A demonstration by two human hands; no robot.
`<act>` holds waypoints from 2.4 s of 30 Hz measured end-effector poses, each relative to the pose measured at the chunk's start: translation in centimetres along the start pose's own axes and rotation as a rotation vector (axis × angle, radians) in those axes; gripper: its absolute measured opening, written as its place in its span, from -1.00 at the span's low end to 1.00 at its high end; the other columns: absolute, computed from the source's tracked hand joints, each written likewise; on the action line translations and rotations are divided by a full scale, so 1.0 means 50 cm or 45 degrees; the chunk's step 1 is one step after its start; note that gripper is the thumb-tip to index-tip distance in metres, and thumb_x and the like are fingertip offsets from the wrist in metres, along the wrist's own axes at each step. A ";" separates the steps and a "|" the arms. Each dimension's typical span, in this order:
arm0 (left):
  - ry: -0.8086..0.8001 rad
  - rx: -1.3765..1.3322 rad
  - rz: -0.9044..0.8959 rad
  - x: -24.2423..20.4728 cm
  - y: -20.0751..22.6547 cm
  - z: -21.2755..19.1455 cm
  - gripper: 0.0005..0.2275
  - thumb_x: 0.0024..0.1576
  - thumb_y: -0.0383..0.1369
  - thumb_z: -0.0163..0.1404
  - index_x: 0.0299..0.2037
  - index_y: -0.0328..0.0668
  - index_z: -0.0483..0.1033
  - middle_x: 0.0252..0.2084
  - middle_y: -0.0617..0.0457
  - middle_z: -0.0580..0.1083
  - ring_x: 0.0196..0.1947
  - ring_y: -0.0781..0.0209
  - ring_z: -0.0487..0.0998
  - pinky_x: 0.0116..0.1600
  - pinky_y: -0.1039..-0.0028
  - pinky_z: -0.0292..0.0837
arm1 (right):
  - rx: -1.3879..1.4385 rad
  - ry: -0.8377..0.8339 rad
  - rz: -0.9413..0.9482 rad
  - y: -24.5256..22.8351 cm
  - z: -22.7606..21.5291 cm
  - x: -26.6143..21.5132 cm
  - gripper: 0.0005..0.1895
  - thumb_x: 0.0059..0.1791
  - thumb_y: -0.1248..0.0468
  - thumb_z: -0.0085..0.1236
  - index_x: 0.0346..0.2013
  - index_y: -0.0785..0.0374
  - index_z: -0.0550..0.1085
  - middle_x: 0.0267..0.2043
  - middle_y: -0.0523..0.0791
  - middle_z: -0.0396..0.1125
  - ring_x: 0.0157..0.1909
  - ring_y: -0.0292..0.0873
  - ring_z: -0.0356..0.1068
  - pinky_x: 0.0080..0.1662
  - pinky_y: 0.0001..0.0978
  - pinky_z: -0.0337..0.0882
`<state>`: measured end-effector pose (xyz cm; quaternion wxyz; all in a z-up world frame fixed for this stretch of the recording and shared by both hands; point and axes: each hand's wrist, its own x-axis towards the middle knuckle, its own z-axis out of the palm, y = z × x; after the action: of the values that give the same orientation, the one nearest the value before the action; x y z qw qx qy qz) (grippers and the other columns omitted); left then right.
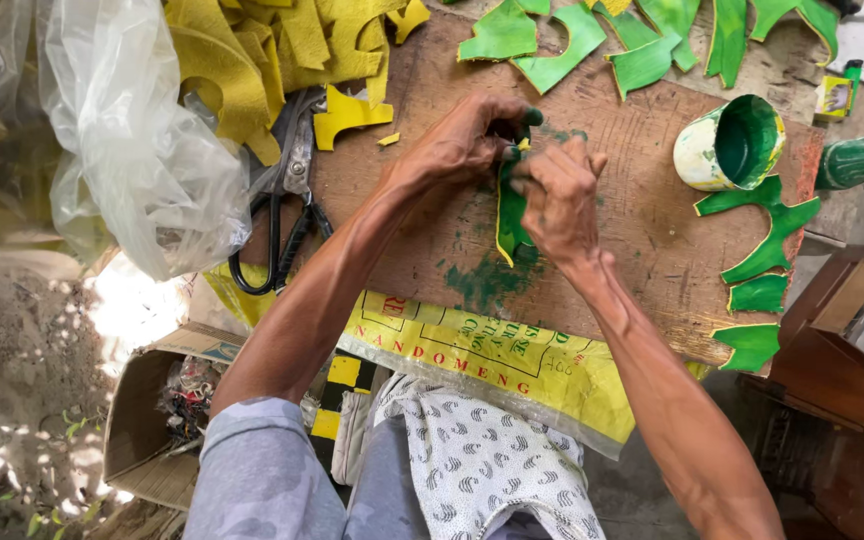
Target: The person paints yellow felt pieces green using a small brush and a container of green paint. They repeatedly dip the brush into the paint, apply it to the felt pieces, and place the painted pieces on a mat to dry.
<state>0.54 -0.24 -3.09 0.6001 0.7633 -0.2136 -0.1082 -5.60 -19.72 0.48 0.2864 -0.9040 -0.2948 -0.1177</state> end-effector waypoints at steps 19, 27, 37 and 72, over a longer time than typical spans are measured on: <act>-0.024 -0.111 -0.120 -0.016 0.019 -0.011 -0.53 0.01 -0.77 -0.12 0.13 -0.27 0.55 -0.06 0.00 0.61 -0.09 0.22 0.67 0.10 0.44 0.59 | 0.010 0.050 -0.022 -0.045 -0.022 0.006 -0.94 -0.04 0.42 0.18 -0.41 0.24 0.54 -0.39 -0.10 0.33 -0.16 -0.05 0.22 -0.01 -0.18 0.05; -0.023 -0.047 -0.059 -0.006 0.030 -0.019 -0.57 0.03 -0.72 0.00 0.13 -0.24 0.55 -0.02 0.00 0.60 -0.04 0.18 0.62 0.15 0.40 0.51 | 0.392 0.089 0.053 -0.089 -0.105 -0.090 -0.83 0.14 0.39 0.11 -0.31 0.10 0.54 -0.35 -0.18 0.41 -0.20 -0.24 0.32 0.09 -0.29 0.28; -0.025 -0.023 -0.079 -0.008 0.030 -0.015 -0.60 0.05 -0.70 0.05 0.11 -0.26 0.55 -0.04 -0.03 0.61 -0.05 0.16 0.65 0.10 0.41 0.52 | 0.020 -0.019 -0.098 -0.094 -0.042 -0.104 -0.89 0.09 0.31 0.24 -0.35 0.15 0.58 -0.35 -0.14 0.46 -0.22 -0.14 0.27 -0.02 -0.22 0.13; -0.089 0.025 -0.006 -0.002 0.010 -0.005 -0.60 -0.03 -0.73 0.04 0.06 -0.38 0.56 -0.11 -0.08 0.62 -0.07 0.13 0.64 0.05 0.38 0.59 | 0.093 0.047 0.078 -0.028 -0.087 -0.034 -0.85 0.08 0.42 0.10 -0.37 0.24 0.55 -0.37 -0.09 0.39 -0.20 -0.13 0.28 0.05 -0.18 0.16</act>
<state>0.46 -0.05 -2.55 0.5844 0.7655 -0.2335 -0.1341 -7.96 -22.14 3.97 0.3280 -0.8992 -0.2657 -0.1149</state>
